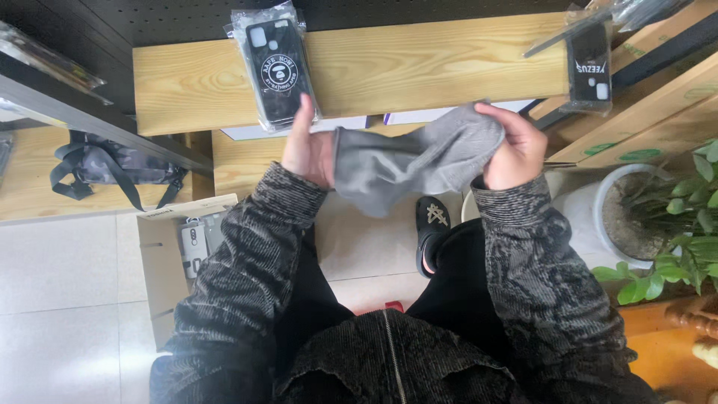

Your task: The person washes a gray cloth in a bowl of water, wrings it out, and uses the cloth to wipe a phone case before placing it into a plastic sleeve.

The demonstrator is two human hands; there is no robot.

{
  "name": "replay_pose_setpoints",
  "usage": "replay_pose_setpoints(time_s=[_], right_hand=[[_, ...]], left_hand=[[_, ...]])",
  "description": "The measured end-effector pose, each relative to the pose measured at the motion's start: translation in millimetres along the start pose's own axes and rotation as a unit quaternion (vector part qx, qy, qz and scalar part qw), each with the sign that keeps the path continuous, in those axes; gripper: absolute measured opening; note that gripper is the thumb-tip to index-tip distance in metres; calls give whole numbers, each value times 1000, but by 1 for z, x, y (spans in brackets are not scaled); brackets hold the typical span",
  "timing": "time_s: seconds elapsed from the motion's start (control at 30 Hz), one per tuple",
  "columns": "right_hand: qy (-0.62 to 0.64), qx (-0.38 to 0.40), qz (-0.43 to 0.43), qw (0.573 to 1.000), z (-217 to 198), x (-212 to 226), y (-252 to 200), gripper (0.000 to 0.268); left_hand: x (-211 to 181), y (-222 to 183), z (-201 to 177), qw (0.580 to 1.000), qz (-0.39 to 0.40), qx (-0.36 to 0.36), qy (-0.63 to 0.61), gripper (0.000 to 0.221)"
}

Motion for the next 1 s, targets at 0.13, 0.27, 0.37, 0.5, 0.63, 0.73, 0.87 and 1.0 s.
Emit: replay_pose_setpoints(time_s=[0.13,0.27,0.37,0.5,0.63,0.73,0.87,1.0], right_hand=[[83,43,56,994,-13,6,15,35],[168,69,145,973,-4,13,49,45],[221,-24,186,957,1,-11,54,26],[49,28,202,978,4,-37,36,40],[-159,68,132,976,6,-25,50,33],[-233,91,114,961,14,-19,46,28],[-333,118,-22,935,24,-1,45,25],[-378,145,-80,911,35,21,47,18]], left_hand=[[-30,21,-43,981,157,95,59,83],[-33,35,-74,957,243,122,98,29],[-59,24,-88,915,312,-5,256,34],[-66,-4,-71,884,323,-111,319,41],[-81,-31,-52,841,349,-160,382,59],[-84,-41,-62,770,321,-220,505,49],[-83,-40,-81,609,330,-315,648,22],[-90,-62,-66,579,362,-296,668,22]])
Point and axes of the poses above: each hand's wrist, its own y-axis towards the middle knuckle, its own z-axis out of the palm, x = y × z, the point moved 9 cm from there along y, towards the middle knuckle, and after that the axes turned 15 degrees about x, right-handed, at the moved point
